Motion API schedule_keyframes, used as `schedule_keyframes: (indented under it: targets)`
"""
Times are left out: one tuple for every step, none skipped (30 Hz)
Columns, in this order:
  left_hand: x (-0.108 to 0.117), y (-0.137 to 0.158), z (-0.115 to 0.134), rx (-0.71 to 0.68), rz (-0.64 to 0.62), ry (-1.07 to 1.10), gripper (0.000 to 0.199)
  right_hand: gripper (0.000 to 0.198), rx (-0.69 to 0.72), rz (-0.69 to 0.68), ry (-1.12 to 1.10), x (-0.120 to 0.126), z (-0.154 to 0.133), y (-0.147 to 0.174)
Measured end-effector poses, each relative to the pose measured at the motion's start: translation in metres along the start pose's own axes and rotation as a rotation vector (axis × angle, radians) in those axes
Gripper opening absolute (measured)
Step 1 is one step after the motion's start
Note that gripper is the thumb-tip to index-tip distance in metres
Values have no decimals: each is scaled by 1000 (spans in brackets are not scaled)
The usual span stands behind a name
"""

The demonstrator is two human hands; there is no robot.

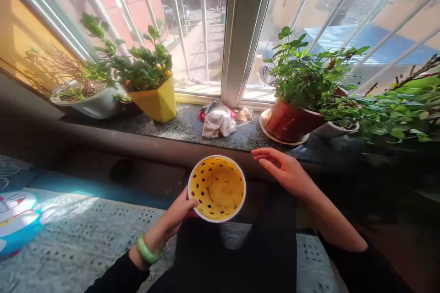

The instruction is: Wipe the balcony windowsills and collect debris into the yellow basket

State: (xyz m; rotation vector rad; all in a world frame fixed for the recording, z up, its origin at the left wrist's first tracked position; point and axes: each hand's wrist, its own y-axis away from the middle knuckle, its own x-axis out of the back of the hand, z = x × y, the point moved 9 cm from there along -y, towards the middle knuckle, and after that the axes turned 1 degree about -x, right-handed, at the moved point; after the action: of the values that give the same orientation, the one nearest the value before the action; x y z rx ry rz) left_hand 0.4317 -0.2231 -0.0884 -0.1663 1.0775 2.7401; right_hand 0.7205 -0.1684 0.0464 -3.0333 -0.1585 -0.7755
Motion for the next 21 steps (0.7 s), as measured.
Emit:
schedule_keyframes:
  targets:
    - [-3,-8,-2,-25,-12,-17,84,35,29,31,10,3,-8,-12]
    - [-7,-16,-3,-54,-19,-35,86,39,66,53,26,2,-18,-28]
    - [-11,-24,-4,-79,-26,-51,87,44,98,54,52,-3,-28,-47]
    - [-15,-30,-6,-97,-36,-63,88,51,123,38,99,-12,-37,-68]
    - [-19,-35,-9,-111,-46,-68,89,61,141,39,173,-23,-45,-90]
    - [-22,-40,-13,-115,-55,-69,90,73,150,51,270,-35,-51,-112]
    - [-25,-44,-17,-117,-63,-65,91,86,145,54,375,-49,-54,-135]
    - [-27,-48,-21,-116,-66,-58,92,98,122,62,473,-63,-55,-155]
    - [-27,-52,-26,-111,-60,-54,93,107,95,65,562,-75,-53,-174]
    - [-27,-56,-30,-106,-50,-52,93,112,63,65,637,-86,-49,-190]
    - [-25,-60,-34,-100,-39,-50,94,113,33,65,694,-95,-44,-204]
    - [-24,-63,-37,-92,-27,-49,95,110,10,69,733,-100,-38,-214]
    - [-22,-66,-39,-85,-16,-45,95,102,-1,78,757,-103,-33,-223]
    - [-20,-69,-41,-78,-9,-39,96,91,4,91,766,-104,-28,-229]
    - [-19,-72,-41,-71,-5,-32,97,77,24,111,763,-102,-26,-234]
    - [-19,-74,-41,-64,-7,-26,98,63,53,132,748,-99,-25,-237]
    - [-19,-76,-41,-58,-13,-23,99,51,81,150,720,-95,-24,-240]
    - [-20,-77,-40,-53,-24,-20,100,43,97,168,673,-89,-24,-243]
    - [-21,-78,-39,-49,-37,-20,100,39,98,192,604,-81,-24,-246]
    - [-23,-78,-38,-44,-50,-21,100,36,82,223,515,-72,-24,-249]
    - [-25,-78,-36,-44,-64,-21,100,34,58,253,406,-63,-23,-252]
